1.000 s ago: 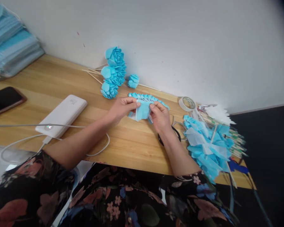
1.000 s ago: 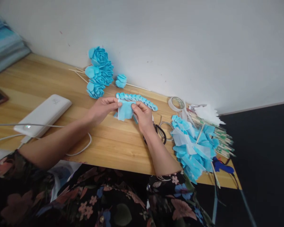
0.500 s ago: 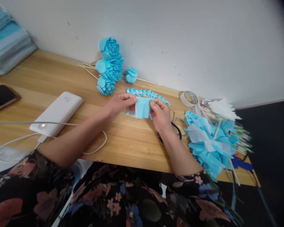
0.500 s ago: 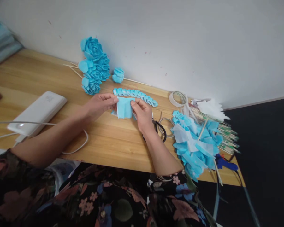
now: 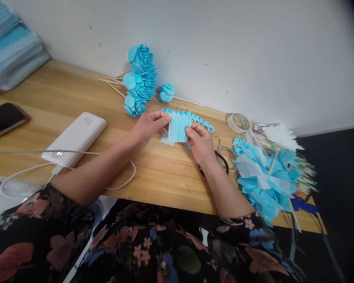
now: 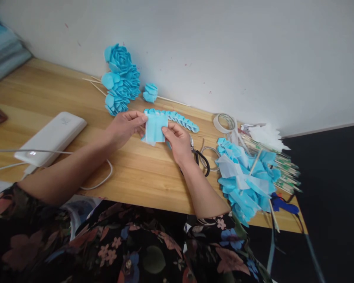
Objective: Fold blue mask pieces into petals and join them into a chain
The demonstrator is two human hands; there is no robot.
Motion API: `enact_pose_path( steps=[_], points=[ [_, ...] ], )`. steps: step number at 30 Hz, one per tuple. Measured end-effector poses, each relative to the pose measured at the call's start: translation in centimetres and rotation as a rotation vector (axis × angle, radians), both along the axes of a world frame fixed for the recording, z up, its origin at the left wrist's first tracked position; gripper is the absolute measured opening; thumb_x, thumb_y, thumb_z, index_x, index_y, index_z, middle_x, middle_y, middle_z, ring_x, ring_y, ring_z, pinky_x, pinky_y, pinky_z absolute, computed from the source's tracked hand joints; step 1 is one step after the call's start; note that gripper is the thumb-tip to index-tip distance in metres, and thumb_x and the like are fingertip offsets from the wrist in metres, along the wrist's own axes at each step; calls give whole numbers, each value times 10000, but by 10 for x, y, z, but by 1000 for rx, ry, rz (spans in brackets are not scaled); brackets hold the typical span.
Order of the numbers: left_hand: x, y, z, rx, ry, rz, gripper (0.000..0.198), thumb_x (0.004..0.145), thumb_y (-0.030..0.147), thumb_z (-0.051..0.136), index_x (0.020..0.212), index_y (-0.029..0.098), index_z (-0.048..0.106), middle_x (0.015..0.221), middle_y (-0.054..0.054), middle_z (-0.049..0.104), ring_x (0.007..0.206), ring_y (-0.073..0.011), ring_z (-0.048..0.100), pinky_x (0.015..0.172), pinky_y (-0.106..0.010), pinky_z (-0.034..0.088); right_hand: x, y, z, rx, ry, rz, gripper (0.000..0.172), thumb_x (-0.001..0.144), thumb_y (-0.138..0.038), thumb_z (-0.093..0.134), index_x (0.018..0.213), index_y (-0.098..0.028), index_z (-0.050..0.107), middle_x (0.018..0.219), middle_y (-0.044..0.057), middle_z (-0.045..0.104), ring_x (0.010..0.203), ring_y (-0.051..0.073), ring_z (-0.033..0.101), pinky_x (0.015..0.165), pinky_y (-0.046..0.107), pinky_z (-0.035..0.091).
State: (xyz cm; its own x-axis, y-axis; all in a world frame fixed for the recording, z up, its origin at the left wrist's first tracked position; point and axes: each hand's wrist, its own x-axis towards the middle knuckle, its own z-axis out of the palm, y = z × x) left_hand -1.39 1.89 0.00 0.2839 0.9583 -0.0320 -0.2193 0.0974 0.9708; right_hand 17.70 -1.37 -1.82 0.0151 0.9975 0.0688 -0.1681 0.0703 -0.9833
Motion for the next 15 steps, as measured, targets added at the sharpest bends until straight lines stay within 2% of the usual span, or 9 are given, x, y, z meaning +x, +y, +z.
enact_pose_path(
  steps=[3,8,15],
  points=[
    [1,0,1,-24,-33,20,206,880,283,775,792,134,664,722,-4,665,645,-98,632,590,-213,564,0,1,1,46,-85,-65,334,724,-527,850,808,-234,712,696,-50,602,629,104,481,620,261,442],
    [3,0,-1,-74,-59,-1,225,937,300,736,827,150,609,672,31,608,607,-91,635,618,-240,621,-1,-1,2,109,-193,-84,246,805,-475,777,809,-237,715,675,-49,587,625,112,488,620,270,432],
    [4,-1,-1,-50,-59,21,217,966,258,688,806,145,594,666,27,611,598,-85,637,610,-218,620,-1,-2,2,95,-172,-108,279,804,-506,773,789,-234,716,660,-46,588,624,118,516,640,276,471]
  ],
)
